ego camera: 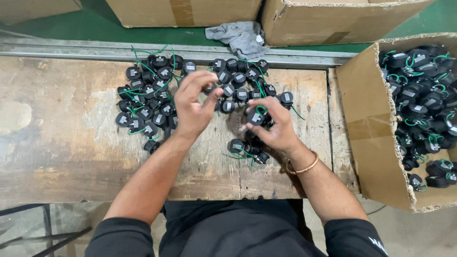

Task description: The person picks up black electrical plug components with green wires from a workbench, folds and tucks each wire against the component body by hand, and places the finished component into a cardboard box beside the bench, repeating this for many components one at a time.

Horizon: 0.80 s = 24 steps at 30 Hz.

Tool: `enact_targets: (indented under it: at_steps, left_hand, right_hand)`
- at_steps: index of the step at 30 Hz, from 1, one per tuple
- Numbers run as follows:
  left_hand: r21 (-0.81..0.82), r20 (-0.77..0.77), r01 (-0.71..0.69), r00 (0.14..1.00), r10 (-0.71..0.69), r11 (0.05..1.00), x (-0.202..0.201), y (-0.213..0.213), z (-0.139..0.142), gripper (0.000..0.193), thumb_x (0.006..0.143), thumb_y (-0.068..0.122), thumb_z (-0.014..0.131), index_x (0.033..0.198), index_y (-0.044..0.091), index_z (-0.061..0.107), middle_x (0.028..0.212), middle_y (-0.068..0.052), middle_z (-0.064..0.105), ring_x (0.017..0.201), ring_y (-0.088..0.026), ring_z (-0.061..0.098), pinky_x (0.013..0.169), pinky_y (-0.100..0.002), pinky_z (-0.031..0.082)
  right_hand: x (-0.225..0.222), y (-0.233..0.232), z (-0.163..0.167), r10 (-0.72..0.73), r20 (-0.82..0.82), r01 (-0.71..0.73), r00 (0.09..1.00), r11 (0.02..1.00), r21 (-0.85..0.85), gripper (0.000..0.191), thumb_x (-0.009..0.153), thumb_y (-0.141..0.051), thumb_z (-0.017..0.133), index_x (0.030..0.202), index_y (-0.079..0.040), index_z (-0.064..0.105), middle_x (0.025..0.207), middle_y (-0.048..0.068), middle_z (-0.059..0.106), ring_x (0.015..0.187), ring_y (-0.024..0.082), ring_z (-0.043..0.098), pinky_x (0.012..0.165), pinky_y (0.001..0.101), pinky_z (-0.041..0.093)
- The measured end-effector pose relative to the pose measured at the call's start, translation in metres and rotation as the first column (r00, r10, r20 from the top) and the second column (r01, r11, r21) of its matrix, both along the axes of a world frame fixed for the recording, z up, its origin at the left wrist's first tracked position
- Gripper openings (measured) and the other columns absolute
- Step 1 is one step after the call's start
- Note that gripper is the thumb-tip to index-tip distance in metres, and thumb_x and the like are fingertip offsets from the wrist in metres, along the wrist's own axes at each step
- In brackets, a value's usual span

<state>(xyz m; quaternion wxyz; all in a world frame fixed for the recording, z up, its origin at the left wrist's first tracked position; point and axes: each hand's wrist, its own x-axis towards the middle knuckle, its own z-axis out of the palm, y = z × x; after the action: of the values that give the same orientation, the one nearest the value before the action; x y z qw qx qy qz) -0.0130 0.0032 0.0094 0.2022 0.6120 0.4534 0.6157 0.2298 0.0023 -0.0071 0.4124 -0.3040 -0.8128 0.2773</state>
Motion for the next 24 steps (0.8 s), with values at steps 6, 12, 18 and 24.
enact_targets:
  at_steps: [6,12,18,24]
  left_hand:
    - [0.169,-0.586,-0.289,0.739,0.332,0.942,-0.015,0.012,-0.005,0.05,0.083,0.012,0.074,0.129,-0.007,0.068,0.117,-0.021,0.07,0.109,-0.041,0.067,0.09,-0.044,0.053]
    - [-0.03,-0.432,-0.23,0.88,0.195,0.973,-0.023,0.012,-0.019,0.013,0.092,0.004,0.073,0.104,0.008,0.077,0.103,-0.011,0.08,0.095,-0.03,0.074,0.084,-0.038,0.057]
    - [0.161,0.001,-0.007,1.0,0.007,0.987,-0.017,0.0,-0.006,0.022,0.098,-0.011,0.067,0.116,0.0,0.072,0.107,-0.013,0.077,0.093,-0.018,0.075,0.087,-0.028,0.06]
    - [0.141,0.004,0.212,0.977,-0.214,0.967,0.014,-0.035,-0.005,0.021,0.092,-0.002,0.08,0.109,0.007,0.072,0.105,-0.006,0.079,0.095,-0.017,0.078,0.084,-0.029,0.063]
  right_hand:
    - [0.007,0.009,-0.016,-0.097,-0.433,-0.104,0.896,0.902,-0.418,0.067,0.101,-0.004,0.068,0.157,-0.011,0.031,0.11,0.007,0.06,0.087,0.011,0.061,0.079,0.0283,0.058]
    - [0.009,0.01,-0.02,-0.102,-0.298,-0.003,0.949,0.943,-0.332,0.08,0.099,0.004,0.069,0.162,-0.016,0.024,0.11,0.01,0.066,0.082,0.011,0.064,0.072,0.0262,0.059]
    - [0.005,0.008,-0.014,-0.116,-0.366,-0.064,0.923,0.893,-0.445,0.085,0.094,-0.003,0.076,0.162,-0.016,0.028,0.108,0.009,0.066,0.086,0.012,0.065,0.073,0.0277,0.061]
    - [0.002,0.005,0.003,0.152,-0.245,-0.246,0.958,0.875,-0.417,0.069,0.081,-0.01,0.089,0.141,-0.006,0.056,0.121,0.007,0.052,0.112,0.017,0.057,0.099,0.0302,0.051]
